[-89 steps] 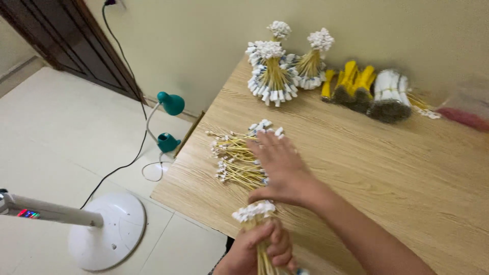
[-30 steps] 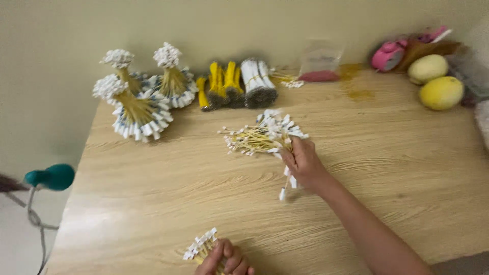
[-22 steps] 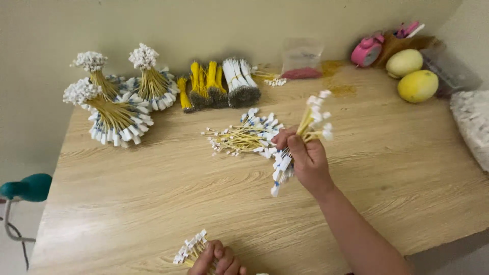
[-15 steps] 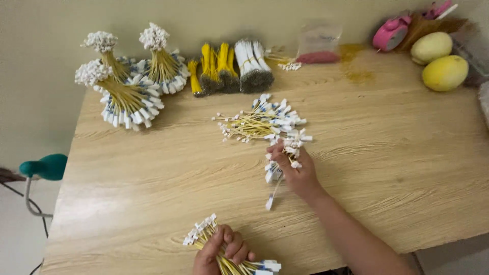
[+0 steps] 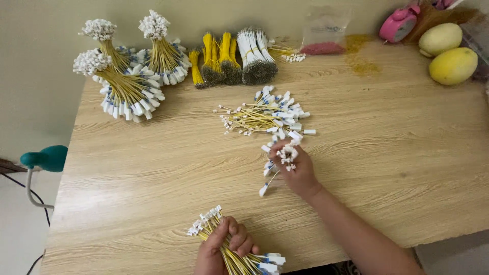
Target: Bundling sets of small wires together using rubber bands.
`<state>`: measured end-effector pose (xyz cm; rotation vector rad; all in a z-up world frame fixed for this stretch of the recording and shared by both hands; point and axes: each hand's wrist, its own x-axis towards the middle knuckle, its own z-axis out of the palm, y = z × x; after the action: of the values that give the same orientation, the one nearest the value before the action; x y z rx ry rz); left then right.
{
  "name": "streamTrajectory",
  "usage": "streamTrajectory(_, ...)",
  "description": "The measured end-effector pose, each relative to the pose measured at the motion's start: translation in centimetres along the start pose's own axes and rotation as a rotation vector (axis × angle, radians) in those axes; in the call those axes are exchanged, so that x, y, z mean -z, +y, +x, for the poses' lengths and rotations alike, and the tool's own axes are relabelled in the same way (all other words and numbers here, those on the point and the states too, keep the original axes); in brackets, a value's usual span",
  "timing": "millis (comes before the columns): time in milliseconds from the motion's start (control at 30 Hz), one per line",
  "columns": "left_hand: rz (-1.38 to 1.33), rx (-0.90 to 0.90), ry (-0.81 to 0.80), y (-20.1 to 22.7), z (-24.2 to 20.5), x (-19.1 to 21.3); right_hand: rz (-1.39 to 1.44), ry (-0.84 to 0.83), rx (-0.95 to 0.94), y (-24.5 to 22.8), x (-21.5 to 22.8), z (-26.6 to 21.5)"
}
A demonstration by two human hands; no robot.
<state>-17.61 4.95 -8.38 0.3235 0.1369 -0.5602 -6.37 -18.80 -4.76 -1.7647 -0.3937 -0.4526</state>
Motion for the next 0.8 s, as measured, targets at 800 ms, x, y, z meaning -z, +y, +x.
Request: streamTrajectory(800,0.05,0.044,0.044,0.3,0.3,-0.3,0.237,0.064,-0.085,0.6,0.0,1.1)
